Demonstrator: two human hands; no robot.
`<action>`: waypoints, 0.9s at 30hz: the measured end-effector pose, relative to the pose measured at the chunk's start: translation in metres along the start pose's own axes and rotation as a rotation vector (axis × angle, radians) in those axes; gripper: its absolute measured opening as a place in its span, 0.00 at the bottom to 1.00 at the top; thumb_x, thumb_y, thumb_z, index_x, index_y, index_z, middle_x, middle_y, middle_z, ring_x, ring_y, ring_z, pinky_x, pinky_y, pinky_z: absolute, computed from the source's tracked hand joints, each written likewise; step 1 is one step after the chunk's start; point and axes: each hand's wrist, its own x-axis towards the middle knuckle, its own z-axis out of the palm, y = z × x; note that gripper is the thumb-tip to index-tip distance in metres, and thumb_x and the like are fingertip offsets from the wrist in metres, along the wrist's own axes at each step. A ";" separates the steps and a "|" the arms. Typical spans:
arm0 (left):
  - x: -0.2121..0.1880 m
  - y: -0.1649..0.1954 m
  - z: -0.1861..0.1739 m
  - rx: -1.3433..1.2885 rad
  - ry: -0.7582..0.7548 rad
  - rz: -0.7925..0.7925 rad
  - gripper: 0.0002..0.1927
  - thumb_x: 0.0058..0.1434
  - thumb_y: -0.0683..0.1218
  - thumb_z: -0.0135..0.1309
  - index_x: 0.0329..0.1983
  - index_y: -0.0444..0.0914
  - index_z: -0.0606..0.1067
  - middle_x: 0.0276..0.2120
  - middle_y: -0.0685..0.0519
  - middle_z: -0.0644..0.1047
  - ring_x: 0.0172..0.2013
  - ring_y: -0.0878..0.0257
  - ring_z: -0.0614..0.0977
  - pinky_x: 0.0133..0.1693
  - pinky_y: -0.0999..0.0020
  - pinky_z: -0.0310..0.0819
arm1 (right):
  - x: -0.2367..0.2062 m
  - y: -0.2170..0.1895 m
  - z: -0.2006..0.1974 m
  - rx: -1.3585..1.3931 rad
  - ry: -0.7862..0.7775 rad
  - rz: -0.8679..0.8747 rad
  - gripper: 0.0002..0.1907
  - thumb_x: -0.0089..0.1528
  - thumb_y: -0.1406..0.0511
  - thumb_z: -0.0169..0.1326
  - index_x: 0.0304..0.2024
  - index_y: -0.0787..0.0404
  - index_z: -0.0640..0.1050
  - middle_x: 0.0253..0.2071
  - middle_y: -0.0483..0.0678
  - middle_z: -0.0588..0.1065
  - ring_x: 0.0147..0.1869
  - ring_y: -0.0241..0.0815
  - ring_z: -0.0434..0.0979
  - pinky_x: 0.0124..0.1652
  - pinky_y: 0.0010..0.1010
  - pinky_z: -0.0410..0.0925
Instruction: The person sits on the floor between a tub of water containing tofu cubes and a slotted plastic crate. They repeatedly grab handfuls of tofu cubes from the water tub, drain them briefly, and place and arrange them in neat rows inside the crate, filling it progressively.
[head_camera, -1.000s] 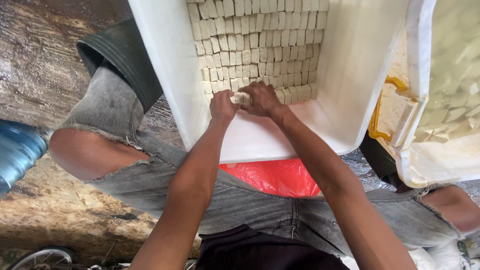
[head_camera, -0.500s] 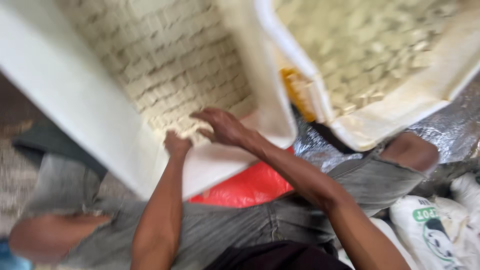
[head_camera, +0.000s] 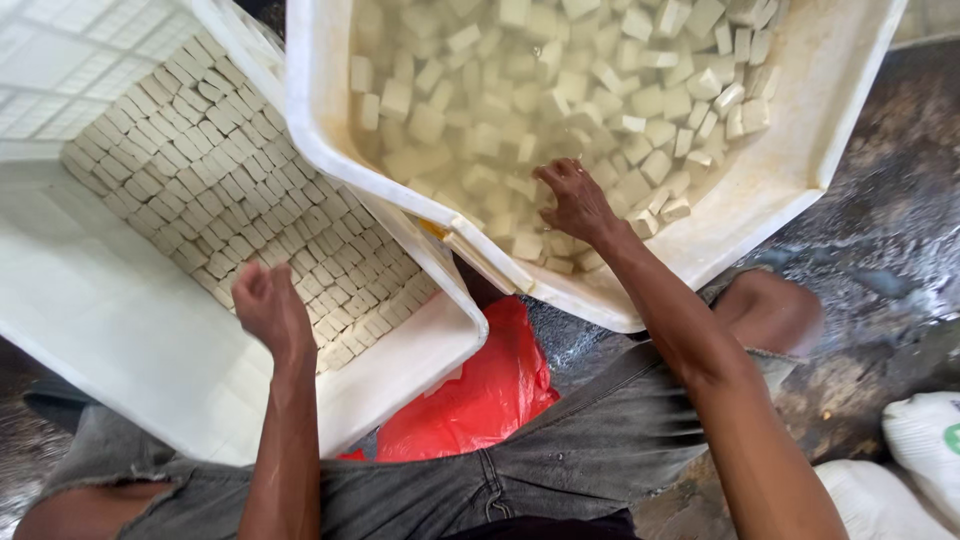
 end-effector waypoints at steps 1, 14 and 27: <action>0.003 0.027 0.013 -0.106 0.003 0.031 0.22 0.66 0.50 0.59 0.58 0.33 0.71 0.51 0.49 0.76 0.51 0.61 0.77 0.56 0.65 0.72 | -0.001 0.004 0.008 0.003 0.015 0.001 0.29 0.47 0.67 0.66 0.52 0.61 0.77 0.52 0.59 0.75 0.59 0.59 0.73 0.56 0.47 0.69; 0.039 0.174 0.162 0.251 0.314 0.058 0.43 0.62 0.77 0.33 0.63 0.40 0.67 0.54 0.46 0.73 0.47 0.53 0.84 0.45 0.51 0.76 | 0.042 -0.015 0.035 0.427 0.132 -0.016 0.28 0.60 0.68 0.64 0.63 0.57 0.74 0.53 0.54 0.77 0.55 0.50 0.78 0.57 0.45 0.73; 0.043 0.177 0.167 0.337 0.306 -0.024 0.42 0.62 0.77 0.33 0.63 0.42 0.67 0.57 0.48 0.73 0.49 0.54 0.83 0.46 0.48 0.75 | 0.070 -0.026 0.087 0.573 -0.083 0.091 0.27 0.57 0.60 0.66 0.56 0.64 0.79 0.57 0.61 0.77 0.57 0.57 0.80 0.56 0.43 0.73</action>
